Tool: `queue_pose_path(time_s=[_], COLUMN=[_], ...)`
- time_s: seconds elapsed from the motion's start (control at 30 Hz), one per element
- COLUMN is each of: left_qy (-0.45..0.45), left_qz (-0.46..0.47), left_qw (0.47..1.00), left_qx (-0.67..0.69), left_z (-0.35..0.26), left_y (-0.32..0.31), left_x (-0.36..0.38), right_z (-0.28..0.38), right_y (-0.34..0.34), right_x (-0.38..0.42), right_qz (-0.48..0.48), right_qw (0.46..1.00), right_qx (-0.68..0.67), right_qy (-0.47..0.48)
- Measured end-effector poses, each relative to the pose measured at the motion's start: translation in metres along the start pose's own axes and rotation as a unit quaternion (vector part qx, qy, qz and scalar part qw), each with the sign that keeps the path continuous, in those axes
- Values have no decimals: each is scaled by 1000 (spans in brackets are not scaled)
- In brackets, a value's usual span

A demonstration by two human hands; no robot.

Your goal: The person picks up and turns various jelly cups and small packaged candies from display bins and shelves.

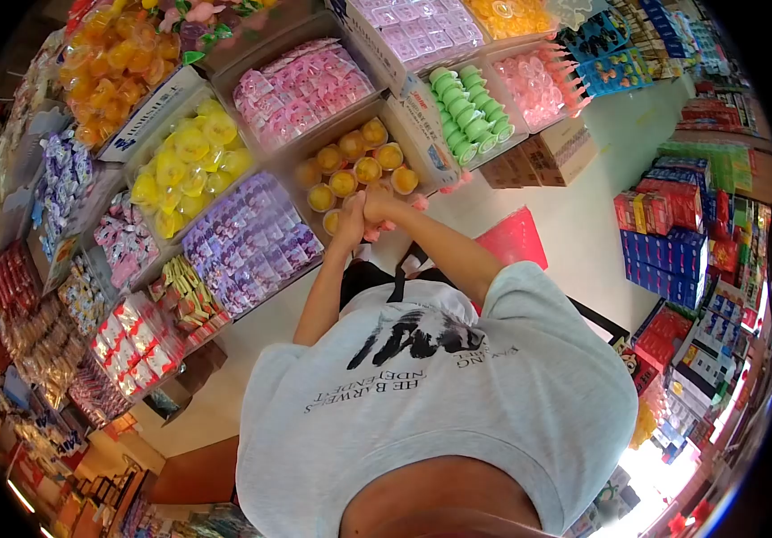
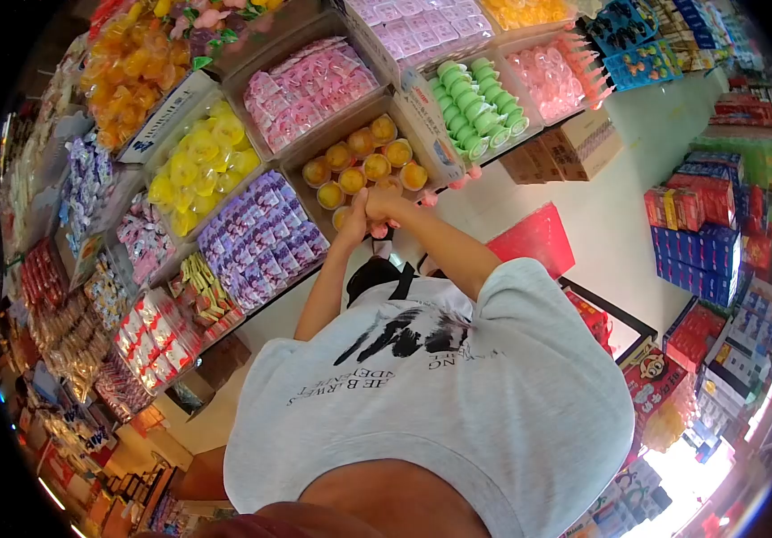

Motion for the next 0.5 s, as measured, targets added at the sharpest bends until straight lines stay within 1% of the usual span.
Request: queue_pose_path(time_s=[0.07,0.1,0.13,0.17,0.2,0.23,0.27,0.3,0.37,0.4,0.43,0.47,0.5], left_qy=[-58,-38,-83,-119,-115,-91,-64,-54,-39,-33,-24,-21,-22], left_qz=[1,-20,-14,-9,-1,-7,-15,-6,-33,-21,-53,-87,-74], left_qw=[998,997,995,991,992,996,996,997,997,998,998,994,994], left_qx=[-32,-59,-58,-56,-55,5,58,49,60,50,-7,-70,-82], left_z=[3,24,46,60,62,62,60,53,30,1,-31,-52,-52], left_y=[-9,48,50,47,38,33,35,32,25,11,-1,1,-1], left_x=[-16,-8,-33,-41,-43,-42,-37,-32,-21,-10,10,23,24], right_z=[-26,23,10,3,-1,-2,0,1,-3,-3,-6,-6,-10], right_y=[-26,-42,-53,-67,-62,-27,-8,11,21,27,28,28,29], right_x=[-8,-36,-43,-40,-28,-13,-5,4,12,17,24,27,31], right_qz=[61,67,104,146,147,43,-10,-64,-70,-77,-60,-48,-59], right_qw=[993,989,979,962,961,969,967,962,937,926,937,946,942], right_qx=[-100,-128,-176,-229,-234,-240,-252,-262,-340,-370,-340,-312,-322], right_qy=[-16,11,-1,-14,-22,-26,-31,-37,-21,-18,-47,-71,-78])
Point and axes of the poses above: each hand's wrist, its own x-axis away from the middle knuckle, its own y-axis out of the back of the hand, z = x × y, the point moved 10 cm from there along -x, towards the middle knuckle, and after that the axes turned 7 degrees about -y, right-handed, at the moved point
